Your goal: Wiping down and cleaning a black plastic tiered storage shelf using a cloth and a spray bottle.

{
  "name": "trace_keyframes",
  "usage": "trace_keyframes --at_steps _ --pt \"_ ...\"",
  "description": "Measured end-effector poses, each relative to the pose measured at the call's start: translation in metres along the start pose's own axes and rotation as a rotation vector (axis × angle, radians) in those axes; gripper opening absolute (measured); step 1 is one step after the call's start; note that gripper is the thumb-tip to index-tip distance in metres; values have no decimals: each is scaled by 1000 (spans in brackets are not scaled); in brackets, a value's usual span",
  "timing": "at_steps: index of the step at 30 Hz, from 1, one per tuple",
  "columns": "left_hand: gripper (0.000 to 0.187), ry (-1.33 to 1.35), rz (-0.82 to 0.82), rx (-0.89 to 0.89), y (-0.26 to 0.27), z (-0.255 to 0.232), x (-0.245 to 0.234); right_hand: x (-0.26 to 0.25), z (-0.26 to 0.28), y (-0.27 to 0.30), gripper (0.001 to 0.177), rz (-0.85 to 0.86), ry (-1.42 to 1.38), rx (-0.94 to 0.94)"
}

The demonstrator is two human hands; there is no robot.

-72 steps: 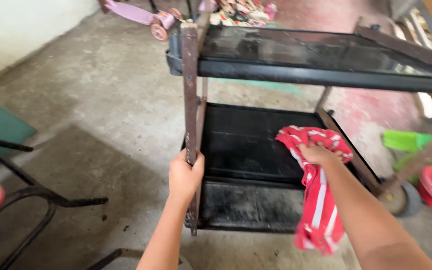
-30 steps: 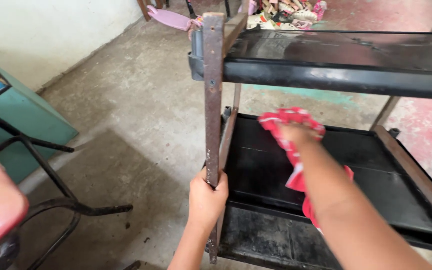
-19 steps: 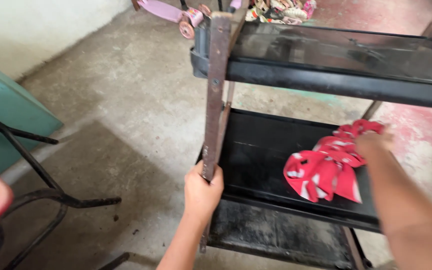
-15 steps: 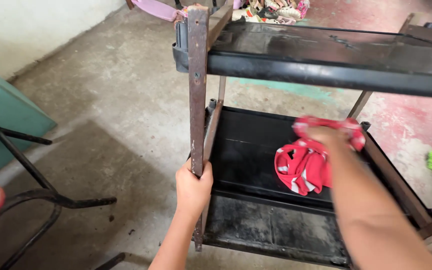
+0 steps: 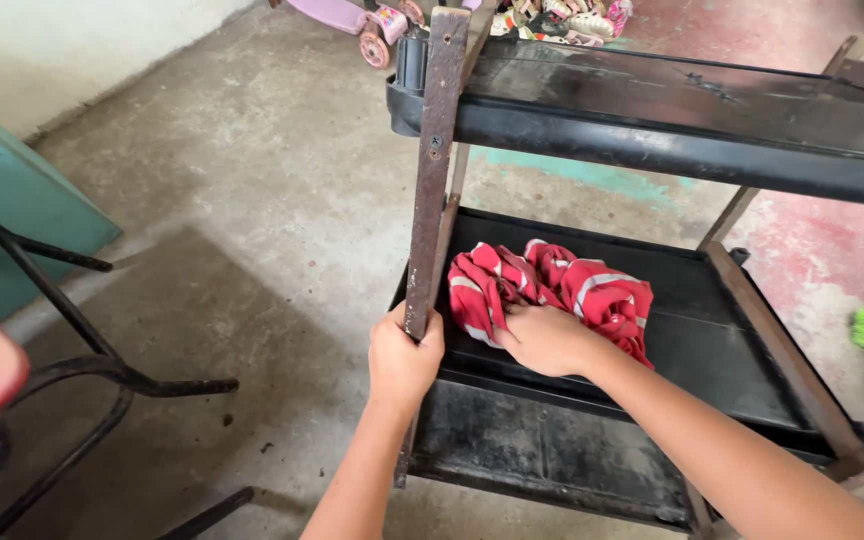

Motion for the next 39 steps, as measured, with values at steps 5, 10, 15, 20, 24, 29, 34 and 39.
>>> trace_keyframes --at_steps 5,10,15,20,24,29,34,39 --pt "24 99 17 26 0 9 -3 51 -72 -61 44 186 245 121" --pt "23 33 48 -36 -2 -1 -8 59 -125 -99 44 255 519 172" --pt "22 -56 86 -89 7 -6 -9 18 -164 -12 52 401 420 620" --pt "17 -10 -10 27 8 -2 -7 28 -196 14 53 282 282 688" --pt "24 0 -8 8 2 0 -7 26 -132 -25 53 163 25 575" --pt "23 19 -16 -24 1 3 -9 32 -83 -94 50 117 38 487" --pt "23 7 -13 -5 2 5 -8 25 -57 -96 48 137 122 521" --pt "24 -74 69 -37 5 -4 -1 21 -92 -44 50 148 153 373"
Point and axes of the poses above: each hand's wrist, its own y-axis away from the middle knuckle, its own x-axis out of the palm, z = x × y, the point moved 8 cm from there along -y, towards the middle knuckle, and after that the axes turned 1 degree about x, right-handed, at the moved point
